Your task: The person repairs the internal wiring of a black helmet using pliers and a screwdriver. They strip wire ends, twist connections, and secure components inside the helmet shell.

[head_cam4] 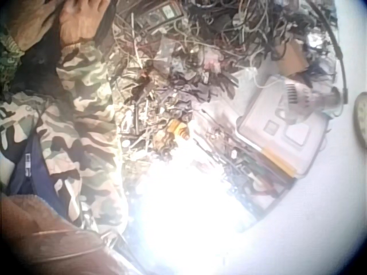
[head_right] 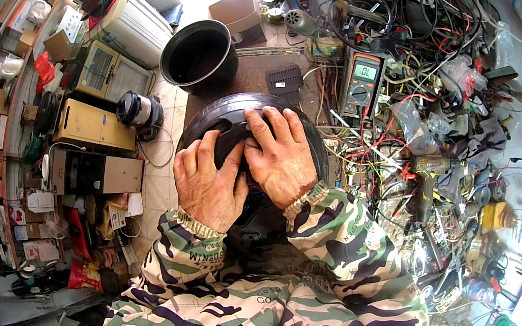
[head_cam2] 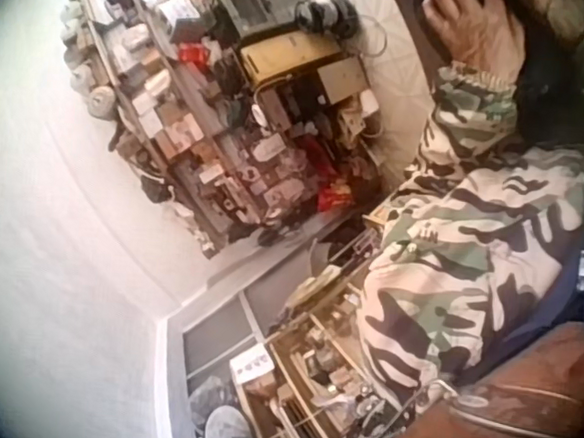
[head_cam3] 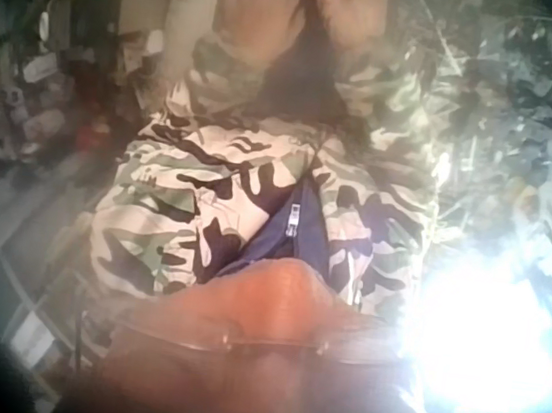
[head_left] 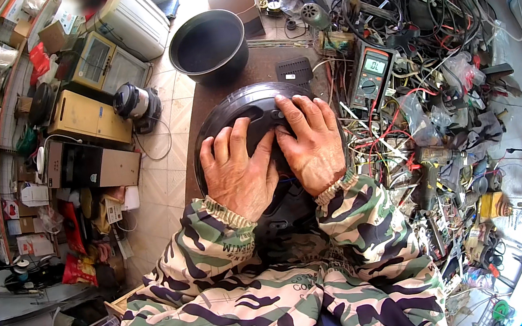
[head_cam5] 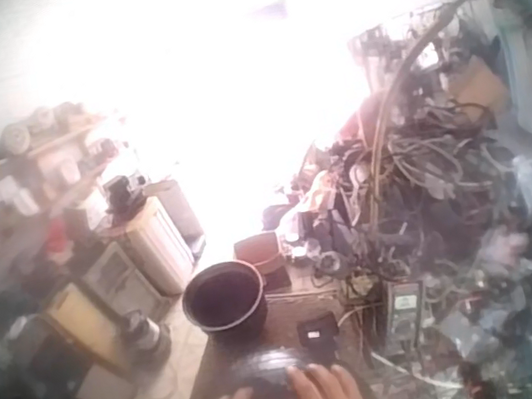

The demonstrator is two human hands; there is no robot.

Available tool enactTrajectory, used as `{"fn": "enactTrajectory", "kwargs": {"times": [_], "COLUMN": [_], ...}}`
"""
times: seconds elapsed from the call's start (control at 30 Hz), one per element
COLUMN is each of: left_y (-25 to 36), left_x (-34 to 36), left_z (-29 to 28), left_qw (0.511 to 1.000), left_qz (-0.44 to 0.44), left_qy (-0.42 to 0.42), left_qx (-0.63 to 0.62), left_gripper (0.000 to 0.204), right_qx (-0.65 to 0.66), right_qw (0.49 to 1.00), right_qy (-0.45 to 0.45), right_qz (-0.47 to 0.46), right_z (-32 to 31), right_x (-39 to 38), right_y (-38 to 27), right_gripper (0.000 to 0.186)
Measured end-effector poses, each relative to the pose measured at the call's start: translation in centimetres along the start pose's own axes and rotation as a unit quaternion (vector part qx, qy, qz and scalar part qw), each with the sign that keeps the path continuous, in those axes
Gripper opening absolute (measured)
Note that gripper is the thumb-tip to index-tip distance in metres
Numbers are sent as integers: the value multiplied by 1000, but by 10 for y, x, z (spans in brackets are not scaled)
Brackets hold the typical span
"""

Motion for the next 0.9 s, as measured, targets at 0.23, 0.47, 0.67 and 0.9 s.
{"fn": "enactTrajectory", "kwargs": {"times": [0.23,0.47,0.67,0.9], "left_y": [-3,-14,-17,-25], "left_x": [-2,1,11,13], "left_z": [-3,1,-3,1], "left_qw": [1000,1000,1000,1000], "left_qz": [2,-7,1,0], "left_qy": [0,1,-3,-15], "left_qx": [-17,-18,-21,-14], "left_gripper": [57,58,58,59], "right_qx": [62,8,24,128], "right_qw": [995,997,999,990], "right_qy": [-24,-47,-28,62], "right_qz": [-71,-54,-39,-4], "right_z": [-3,6,12,-19], "right_x": [10,9,12,11], "right_y": [7,3,9,19], "right_gripper": [19,26,29,27]}}
Point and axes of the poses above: each hand's wrist, its own x-axis towards the middle knuckle, its own z-axis out of the palm, y = z × x, the point moved 8 cm from there along x, towards the middle knuckle, and after that the axes turned 4 degrees about -x, right-handed, at the moved point
